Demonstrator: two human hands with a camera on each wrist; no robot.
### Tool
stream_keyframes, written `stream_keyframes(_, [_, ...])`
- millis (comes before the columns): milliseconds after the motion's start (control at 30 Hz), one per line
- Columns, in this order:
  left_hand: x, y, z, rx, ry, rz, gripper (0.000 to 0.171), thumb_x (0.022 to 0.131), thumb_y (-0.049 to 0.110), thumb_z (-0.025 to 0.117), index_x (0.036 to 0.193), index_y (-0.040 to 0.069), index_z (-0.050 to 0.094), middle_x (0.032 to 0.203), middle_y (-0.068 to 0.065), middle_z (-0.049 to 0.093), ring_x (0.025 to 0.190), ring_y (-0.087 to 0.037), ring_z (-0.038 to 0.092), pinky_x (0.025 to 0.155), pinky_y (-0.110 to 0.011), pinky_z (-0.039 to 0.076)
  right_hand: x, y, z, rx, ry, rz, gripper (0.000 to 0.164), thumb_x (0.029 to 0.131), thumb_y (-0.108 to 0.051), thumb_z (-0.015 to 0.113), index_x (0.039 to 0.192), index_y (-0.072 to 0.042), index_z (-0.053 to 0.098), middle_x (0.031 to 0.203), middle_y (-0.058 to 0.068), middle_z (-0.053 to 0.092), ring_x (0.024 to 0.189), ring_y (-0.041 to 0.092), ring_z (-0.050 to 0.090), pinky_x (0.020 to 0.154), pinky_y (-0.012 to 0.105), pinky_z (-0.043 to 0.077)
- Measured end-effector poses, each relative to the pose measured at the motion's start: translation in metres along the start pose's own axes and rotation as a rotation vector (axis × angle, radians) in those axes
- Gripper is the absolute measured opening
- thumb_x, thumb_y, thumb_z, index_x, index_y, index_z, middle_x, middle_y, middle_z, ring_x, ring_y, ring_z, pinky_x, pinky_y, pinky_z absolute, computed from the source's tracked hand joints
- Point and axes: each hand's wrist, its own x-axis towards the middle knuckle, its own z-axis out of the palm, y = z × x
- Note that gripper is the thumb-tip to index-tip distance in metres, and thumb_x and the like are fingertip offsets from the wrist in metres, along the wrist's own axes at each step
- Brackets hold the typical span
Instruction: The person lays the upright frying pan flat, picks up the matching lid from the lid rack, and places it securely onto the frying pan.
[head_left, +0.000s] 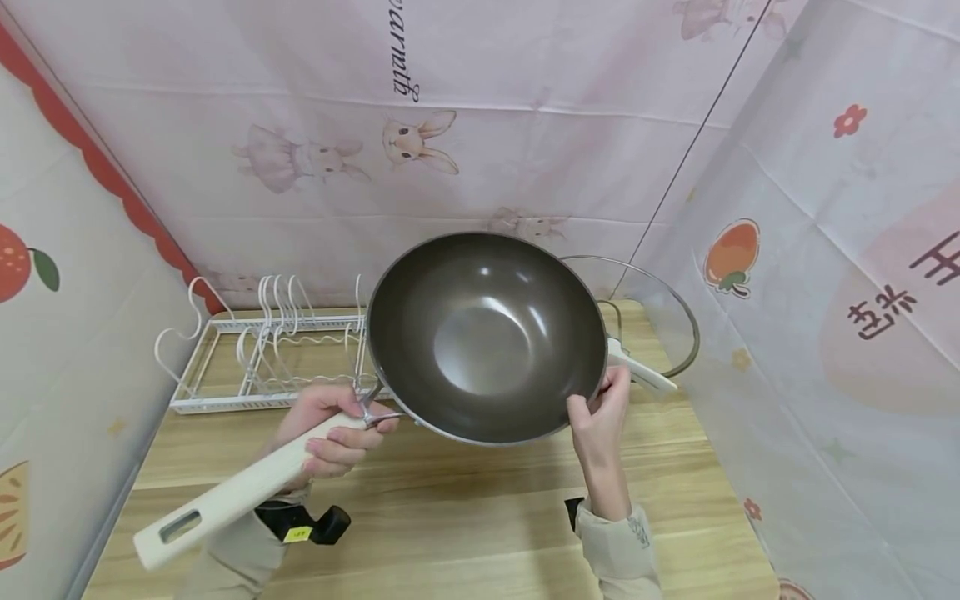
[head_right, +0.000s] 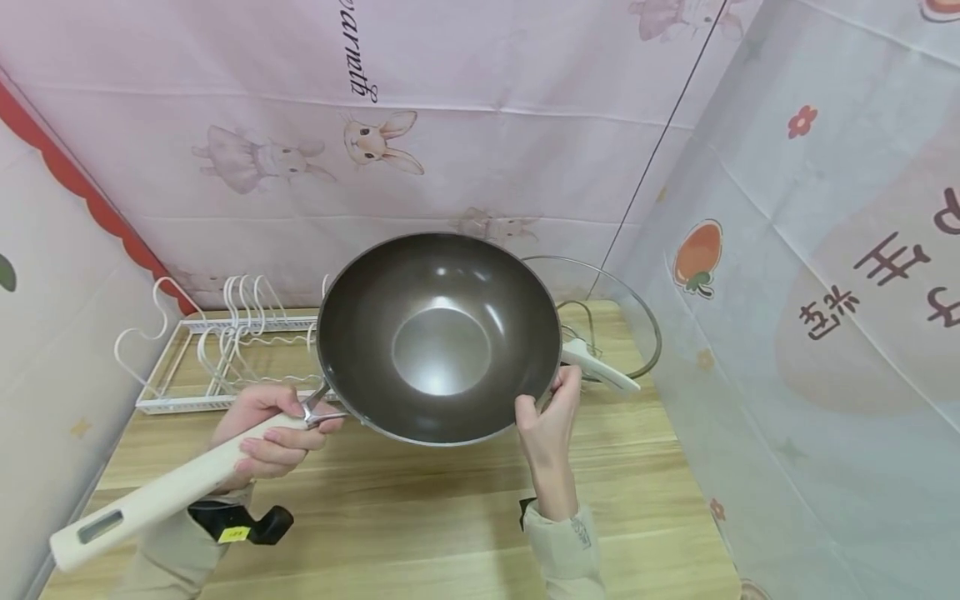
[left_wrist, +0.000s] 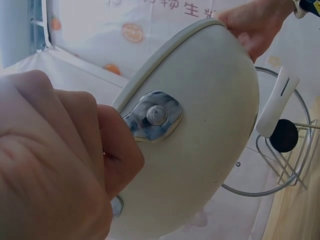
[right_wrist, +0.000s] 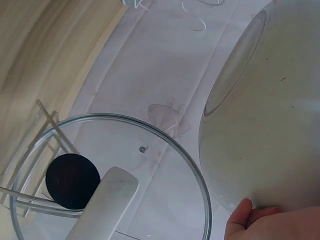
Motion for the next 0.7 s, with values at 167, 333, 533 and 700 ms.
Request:
stream_keyframes(167, [0.001, -0.005, -0.003, 0.016, -0.008, -0.009, 0.029, 0.093, 0.014, 0.031, 0.115, 0.001, 0.044, 0.067, 0.003, 0.028, 0.044, -0.003, 0.032, 0.029, -0.016, 0.020, -0.008, 0.013, -0.007, 0.049, 0.021, 0.001, 0.027, 0.063, 0.017, 0.040, 0.086, 0.008, 0.029, 0.083, 0.008, 0.034, 0.073, 0.013, 0.042, 0.060, 0.019, 0.038])
stream_keyframes(333, [0.001, -0.011, -0.006, 0.007, -0.016, -0.012, 0.029, 0.093, 0.015, 0.032, 0.116, 0.002, 0.045, 0.067, 0.004, 0.029, 0.044, -0.003, 0.032, 0.029, -0.015, 0.023, -0.015, 0.017, -0.011, 0.114, 0.028, -0.025, 0.028, 0.061, 0.018, 0.039, 0.084, 0.006, 0.028, 0.081, 0.008, 0.034, 0.073, 0.014, 0.042, 0.060, 0.019, 0.039])
stream_keyframes(533, [-0.001, -0.020, -0.009, 0.001, -0.008, -0.014, 0.028, 0.094, 0.016, 0.033, 0.115, 0.002, 0.046, 0.067, 0.004, 0.028, 0.044, -0.002, 0.031, 0.032, -0.012, 0.031, -0.027, 0.019, -0.016, 0.104, 0.022, 0.006, 0.029, 0.061, 0.019, 0.038, 0.085, 0.007, 0.027, 0.083, 0.008, 0.034, 0.076, 0.014, 0.043, 0.062, 0.017, 0.040])
stream_keyframes(700, [-0.003, -0.027, -0.013, -0.022, 0.018, -0.015, 0.025, 0.093, 0.017, 0.034, 0.111, 0.003, 0.045, 0.066, 0.005, 0.028, 0.044, -0.001, 0.030, 0.042, -0.009, 0.045, -0.038, 0.022, -0.022, 0.064, 0.015, 0.029, 0.029, 0.062, 0.019, 0.039, 0.085, 0.007, 0.028, 0.081, 0.008, 0.034, 0.072, 0.013, 0.042, 0.059, 0.018, 0.037])
